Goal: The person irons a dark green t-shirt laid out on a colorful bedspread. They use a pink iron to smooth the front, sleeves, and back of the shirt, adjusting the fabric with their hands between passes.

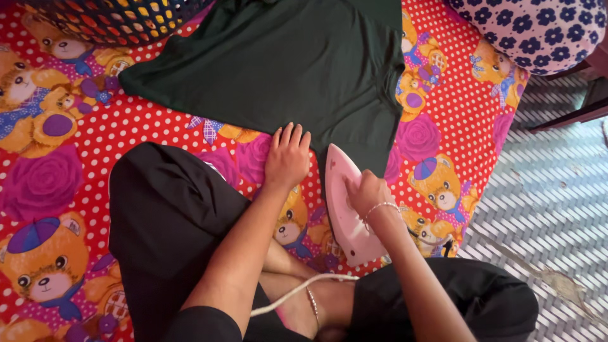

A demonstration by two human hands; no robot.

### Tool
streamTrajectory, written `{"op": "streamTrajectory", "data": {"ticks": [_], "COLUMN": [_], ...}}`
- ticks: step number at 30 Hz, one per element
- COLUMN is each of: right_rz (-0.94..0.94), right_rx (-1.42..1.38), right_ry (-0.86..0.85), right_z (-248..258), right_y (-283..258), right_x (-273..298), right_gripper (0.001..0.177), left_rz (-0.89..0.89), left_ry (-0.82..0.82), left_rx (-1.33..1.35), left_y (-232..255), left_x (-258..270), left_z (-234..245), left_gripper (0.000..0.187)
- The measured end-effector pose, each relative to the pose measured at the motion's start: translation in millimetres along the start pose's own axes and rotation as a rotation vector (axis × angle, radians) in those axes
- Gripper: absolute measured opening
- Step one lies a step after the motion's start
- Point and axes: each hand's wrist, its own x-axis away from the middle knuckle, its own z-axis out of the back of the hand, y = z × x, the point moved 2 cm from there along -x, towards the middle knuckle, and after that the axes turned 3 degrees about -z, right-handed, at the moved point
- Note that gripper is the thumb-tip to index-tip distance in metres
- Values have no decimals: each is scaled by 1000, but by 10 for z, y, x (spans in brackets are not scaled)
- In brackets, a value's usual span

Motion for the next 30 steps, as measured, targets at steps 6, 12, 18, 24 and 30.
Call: {"op": "streamTrajectory", "data": {"ticks": [6, 12, 18, 24, 30], "right_rz": [-36, -65, -242, -335, -267], "right_rx": [-12, -91, -162, -208, -67], "right_ry": [43, 75, -14, 22, 180], "right_z": [33, 148, 171, 133, 169], "right_y": [-162, -350, -186, -36, 40], "right_x": [-234, -458, -135, 73, -719], "right_gripper": [51, 53, 54, 53, 53], "left_rz": [-5, -31, -3, 9, 8], "left_ry": [24, 45, 53, 27, 42], "left_rx": [-8, -38, 24, 18, 32], "left_y": [-4, -17, 9, 21, 37], "left_x": [16, 4, 32, -6, -1], "left_z": [-37, -80, -31, -18, 18], "left_gripper": [45, 40, 40, 40, 40]}}
